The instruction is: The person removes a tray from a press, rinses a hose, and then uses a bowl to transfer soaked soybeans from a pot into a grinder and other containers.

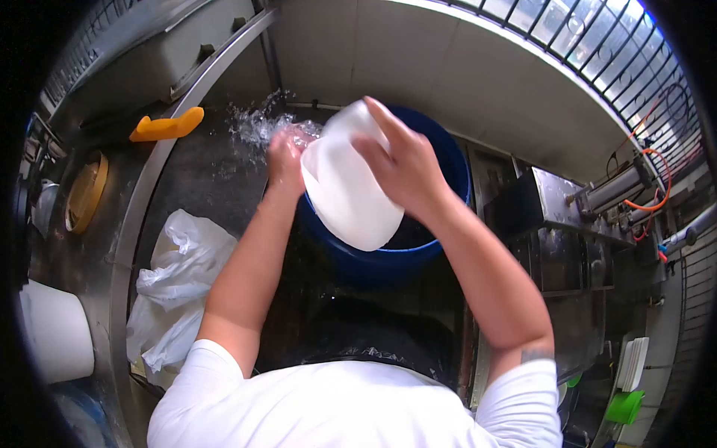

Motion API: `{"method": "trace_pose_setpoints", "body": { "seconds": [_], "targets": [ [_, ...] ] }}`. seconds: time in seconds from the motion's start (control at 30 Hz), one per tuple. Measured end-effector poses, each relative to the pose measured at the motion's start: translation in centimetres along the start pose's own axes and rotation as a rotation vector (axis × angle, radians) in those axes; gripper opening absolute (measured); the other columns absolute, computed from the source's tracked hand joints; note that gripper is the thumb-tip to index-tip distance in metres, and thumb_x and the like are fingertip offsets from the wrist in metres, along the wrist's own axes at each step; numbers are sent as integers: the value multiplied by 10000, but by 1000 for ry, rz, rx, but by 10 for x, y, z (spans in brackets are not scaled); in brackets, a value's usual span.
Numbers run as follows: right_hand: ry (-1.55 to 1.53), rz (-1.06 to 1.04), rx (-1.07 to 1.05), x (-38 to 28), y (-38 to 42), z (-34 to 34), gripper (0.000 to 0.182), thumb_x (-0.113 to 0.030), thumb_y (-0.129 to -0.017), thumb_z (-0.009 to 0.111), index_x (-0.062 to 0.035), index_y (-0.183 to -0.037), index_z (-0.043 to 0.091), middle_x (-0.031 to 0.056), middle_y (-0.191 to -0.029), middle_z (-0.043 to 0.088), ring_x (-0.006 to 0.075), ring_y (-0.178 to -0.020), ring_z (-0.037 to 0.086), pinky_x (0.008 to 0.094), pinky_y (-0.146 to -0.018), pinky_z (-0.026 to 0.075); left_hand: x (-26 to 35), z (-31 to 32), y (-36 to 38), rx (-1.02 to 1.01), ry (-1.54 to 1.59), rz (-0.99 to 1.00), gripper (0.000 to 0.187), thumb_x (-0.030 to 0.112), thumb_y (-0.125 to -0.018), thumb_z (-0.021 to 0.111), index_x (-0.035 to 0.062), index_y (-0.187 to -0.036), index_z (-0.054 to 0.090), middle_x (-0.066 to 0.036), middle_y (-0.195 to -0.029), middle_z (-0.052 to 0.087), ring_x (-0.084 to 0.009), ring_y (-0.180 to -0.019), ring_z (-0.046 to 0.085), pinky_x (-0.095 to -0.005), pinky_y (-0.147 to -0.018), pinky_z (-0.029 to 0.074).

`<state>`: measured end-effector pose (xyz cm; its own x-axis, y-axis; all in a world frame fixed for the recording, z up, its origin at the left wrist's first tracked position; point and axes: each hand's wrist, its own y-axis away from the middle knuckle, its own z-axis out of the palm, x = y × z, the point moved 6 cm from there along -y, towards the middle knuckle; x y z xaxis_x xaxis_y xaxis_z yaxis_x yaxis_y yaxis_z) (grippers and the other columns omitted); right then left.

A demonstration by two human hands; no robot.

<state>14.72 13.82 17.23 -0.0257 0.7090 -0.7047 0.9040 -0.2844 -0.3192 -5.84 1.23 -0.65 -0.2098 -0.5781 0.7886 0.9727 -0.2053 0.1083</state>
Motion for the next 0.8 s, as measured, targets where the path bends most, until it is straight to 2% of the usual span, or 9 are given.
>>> {"method": "trace_pose_setpoints", "body": {
  "seconds": [0.17, 0.27, 0.37, 0.43, 0.5, 0.53, 0.63, 0.67, 0.8],
  "targets": [
    [-31, -265, 273, -3, 167, -35, 699, -9, -912, 749, -26, -1544, 452, 242, -1231, 704, 315, -1036, 737, 351, -899, 560, -53, 1, 105, -346, -467, -243, 97, 122, -1039, 572, 45, -1038, 630, -48, -845, 661, -116, -708, 605, -290, -657, 512],
    [33, -99, 305, 5, 264, -71, 687, -34, -912, 762, -6, -1532, 469, 247, -1223, 704, 310, -1003, 742, 355, -884, 567, -97, 15, 175, -577, -709, -55, 149, 125, -1022, 567, 16, -996, 666, -44, -793, 648, -124, -644, 579, -291, -616, 478],
    [141, 147, 373, 10, 374, -102, 646, -115, -918, 781, -48, -1505, 522, 274, -1215, 698, 347, -990, 744, 363, -900, 574, -147, 17, 250, -992, -982, 501, 206, 176, -993, 589, 0, -959, 691, -91, -775, 657, -167, -648, 615, -308, -615, 481],
    [252, 319, 450, 1, 460, -118, 623, -199, -924, 778, -63, -1486, 546, 233, -1089, 728, 361, -896, 735, 384, -829, 593, -175, 16, 308, -1001, -1176, 122, 252, 229, -982, 619, -1, -954, 716, -153, -915, 699, -266, -688, 666, -373, -668, 526],
    [461, 568, 339, -5, 544, -126, 633, -275, -922, 768, -85, -1485, 550, 177, -934, 727, 372, -796, 704, 404, -720, 582, -191, 39, 387, -1378, -1417, 304, 300, 279, -970, 652, -7, -969, 742, -202, -1102, 697, -347, -808, 706, -433, -760, 561],
    [518, 686, 341, -12, 585, -130, 617, -325, -930, 740, -121, -1483, 556, 158, -848, 700, 375, -740, 676, 428, -665, 555, -193, 42, 425, -1497, -1408, 647, 308, 274, -959, 680, -12, -1059, 739, -218, -1180, 677, -401, -960, 695, -458, -880, 560],
    [572, 899, 456, -14, 712, -140, 605, -342, -937, 728, -143, -1482, 557, 172, -858, 703, 378, -756, 687, 450, -696, 559, -220, 57, 518, -1692, -1284, 454, 323, 267, -946, 711, -10, -1112, 724, -226, -1190, 671, -406, -1074, 670, -449, -946, 543],
    [531, 1049, 431, -13, 752, -143, 573, -358, -957, 686, -139, -1472, 562, 195, -910, 717, 397, -827, 706, 477, -751, 566, -229, 58, 546, -1678, -1291, 143, 320, 244, -950, 709, -6, -1150, 709, -229, -1166, 681, -418, -1091, 659, -450, -983, 526],
    [340, 1505, 241, -3, 879, -140, 565, -365, -973, 619, -135, -1483, 545, 247, -1123, 719, 432, -1065, 690, 505, -940, 544, -271, 54, 669, -1912, -1121, 211, 344, 259, -958, 694, -28, -1148, 695, -240, -1096, 701, -424, -1097, 654, -454, -973, 528]
  ]
}}
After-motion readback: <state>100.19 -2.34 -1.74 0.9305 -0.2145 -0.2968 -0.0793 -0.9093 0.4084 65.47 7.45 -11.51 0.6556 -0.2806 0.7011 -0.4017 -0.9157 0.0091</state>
